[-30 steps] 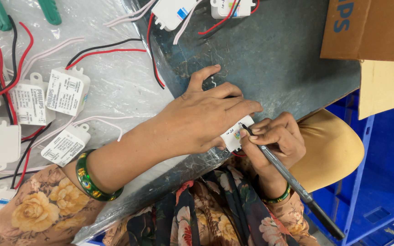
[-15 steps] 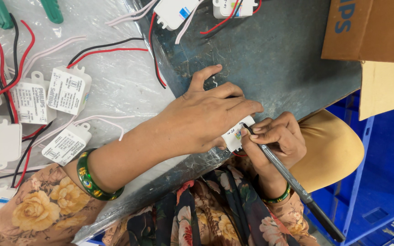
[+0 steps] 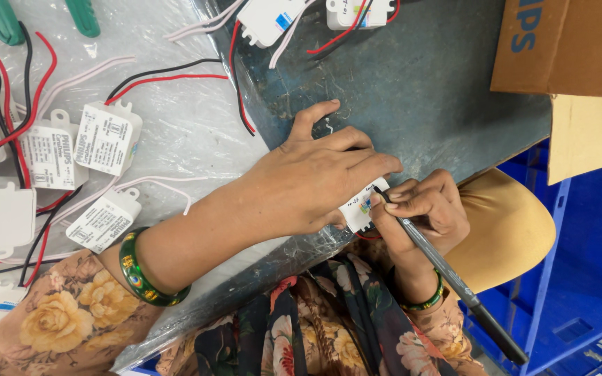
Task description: The person uses a screwdriver to tighten screws on small white electronic modules with attached wires. They repeatedly pick up modules, secure the screws, and place them on the table. The process is repetitive and focused on securing the components.
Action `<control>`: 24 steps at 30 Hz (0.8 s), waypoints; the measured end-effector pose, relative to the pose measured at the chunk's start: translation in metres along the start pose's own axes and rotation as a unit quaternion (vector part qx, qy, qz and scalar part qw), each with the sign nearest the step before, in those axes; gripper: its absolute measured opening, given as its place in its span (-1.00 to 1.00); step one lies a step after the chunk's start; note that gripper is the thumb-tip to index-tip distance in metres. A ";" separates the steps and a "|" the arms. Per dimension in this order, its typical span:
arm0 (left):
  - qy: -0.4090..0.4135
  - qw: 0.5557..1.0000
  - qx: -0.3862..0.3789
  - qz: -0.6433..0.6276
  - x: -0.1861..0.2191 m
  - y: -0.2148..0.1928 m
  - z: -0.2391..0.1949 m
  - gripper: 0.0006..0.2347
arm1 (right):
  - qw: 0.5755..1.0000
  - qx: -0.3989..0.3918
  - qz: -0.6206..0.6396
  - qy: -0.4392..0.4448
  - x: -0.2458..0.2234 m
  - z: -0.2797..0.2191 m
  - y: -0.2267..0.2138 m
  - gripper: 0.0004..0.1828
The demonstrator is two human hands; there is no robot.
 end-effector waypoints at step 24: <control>0.003 1.000 -0.004 0.005 0.000 0.000 -0.001 -0.25 | 1.000 -0.008 0.002 -0.018 -0.001 0.001 0.000 -0.71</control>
Point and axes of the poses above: each hand's wrist, its own z-axis towards the middle knuckle, its own y-axis out of the palm, x = y × z, the point moved 8 cm from there along z, towards the middle knuckle, and after that the axes turned 2 degrees about z, right-handed, at the moved point
